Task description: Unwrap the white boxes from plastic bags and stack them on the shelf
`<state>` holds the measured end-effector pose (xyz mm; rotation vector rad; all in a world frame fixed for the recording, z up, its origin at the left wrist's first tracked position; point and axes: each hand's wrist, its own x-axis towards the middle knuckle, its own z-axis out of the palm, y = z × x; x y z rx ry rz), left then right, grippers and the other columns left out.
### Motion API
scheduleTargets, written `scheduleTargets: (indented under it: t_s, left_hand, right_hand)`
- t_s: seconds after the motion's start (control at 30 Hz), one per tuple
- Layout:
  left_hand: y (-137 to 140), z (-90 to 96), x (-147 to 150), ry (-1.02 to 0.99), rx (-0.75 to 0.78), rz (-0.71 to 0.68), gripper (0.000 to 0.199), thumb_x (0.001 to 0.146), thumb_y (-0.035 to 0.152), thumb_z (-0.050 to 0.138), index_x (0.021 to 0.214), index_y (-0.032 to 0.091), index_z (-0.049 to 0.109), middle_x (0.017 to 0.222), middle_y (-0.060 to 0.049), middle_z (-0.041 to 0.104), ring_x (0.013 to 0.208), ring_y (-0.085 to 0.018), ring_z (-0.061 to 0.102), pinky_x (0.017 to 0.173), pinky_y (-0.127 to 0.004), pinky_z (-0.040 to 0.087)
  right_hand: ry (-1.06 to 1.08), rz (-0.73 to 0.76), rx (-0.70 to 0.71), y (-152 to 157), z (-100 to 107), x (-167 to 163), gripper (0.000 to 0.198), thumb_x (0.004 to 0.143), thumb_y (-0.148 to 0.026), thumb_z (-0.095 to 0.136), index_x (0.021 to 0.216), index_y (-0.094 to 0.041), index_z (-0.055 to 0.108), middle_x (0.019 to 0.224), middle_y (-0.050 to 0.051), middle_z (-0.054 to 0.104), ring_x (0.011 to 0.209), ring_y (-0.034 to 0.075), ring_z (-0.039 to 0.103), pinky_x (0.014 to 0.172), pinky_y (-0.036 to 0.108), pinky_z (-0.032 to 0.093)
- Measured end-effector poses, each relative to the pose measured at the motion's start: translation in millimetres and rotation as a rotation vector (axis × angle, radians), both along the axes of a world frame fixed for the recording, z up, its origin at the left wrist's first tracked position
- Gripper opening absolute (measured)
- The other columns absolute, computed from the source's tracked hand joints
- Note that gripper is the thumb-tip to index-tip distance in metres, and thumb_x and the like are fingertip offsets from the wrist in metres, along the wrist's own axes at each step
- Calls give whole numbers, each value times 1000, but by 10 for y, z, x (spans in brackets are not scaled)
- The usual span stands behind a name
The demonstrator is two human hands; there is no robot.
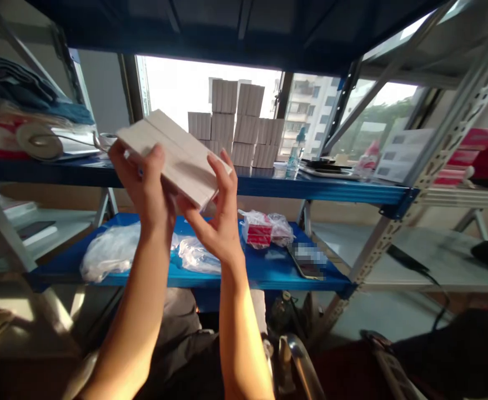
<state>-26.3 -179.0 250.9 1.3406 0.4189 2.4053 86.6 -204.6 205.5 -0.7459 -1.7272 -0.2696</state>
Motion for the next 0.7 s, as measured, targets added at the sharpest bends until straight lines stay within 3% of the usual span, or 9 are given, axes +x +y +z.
scheduleTargets:
  t_s: [0.07,0.2,0.3,0.4,0.53,0.7]
  left_hand:
    - [-102,-356,16,-5,8,54,58,92,60,74,141,48,45,152,6,54,151,-30,46,107,-45,57]
    - [-123,-953,14,-23,-129,48,60,97,59,64,148,39,41,151,-3,53,145,-29,52,116,-45,51]
    - [-91,-1262,-18,98,-276,8,73,94,62,64,157,37,36,155,-7,52,145,-31,52,116,-45,49]
    - [-69,-1485,-119,251,-392,-132,80,91,59,68,161,39,35,157,-7,53,146,-31,52,116,-45,50]
    - [-36,-1720,-377,462,-420,-394,102,75,46,89,163,37,37,156,-9,56,143,-33,55,114,-43,52]
    - [35,-1898,-667,610,-489,-391,101,67,29,94,156,39,49,157,-9,55,132,-31,63,105,-39,58]
  right_hand:
    - [41,63,-59,-38,-170,42,107,98,-39,63,167,-39,-19,178,10,12,163,35,22,119,65,44]
    - [21,165,-217,56,-590,169,121,84,-45,76,170,-32,-8,174,16,27,155,39,38,116,64,46]
    - [228,255,-301,173,-947,255,103,84,-45,64,168,-26,8,169,16,37,152,37,44,116,58,47]
    - [408,381,-386,238,-1236,350,87,79,-44,57,159,-29,27,167,10,41,149,35,47,116,57,47]
    - [451,472,-481,245,-1449,513,83,71,-36,66,150,-32,40,164,8,47,150,35,47,120,58,44]
    - [383,443,-582,245,-1565,631,87,65,-28,64,150,-29,45,167,9,45,149,36,48,114,55,51]
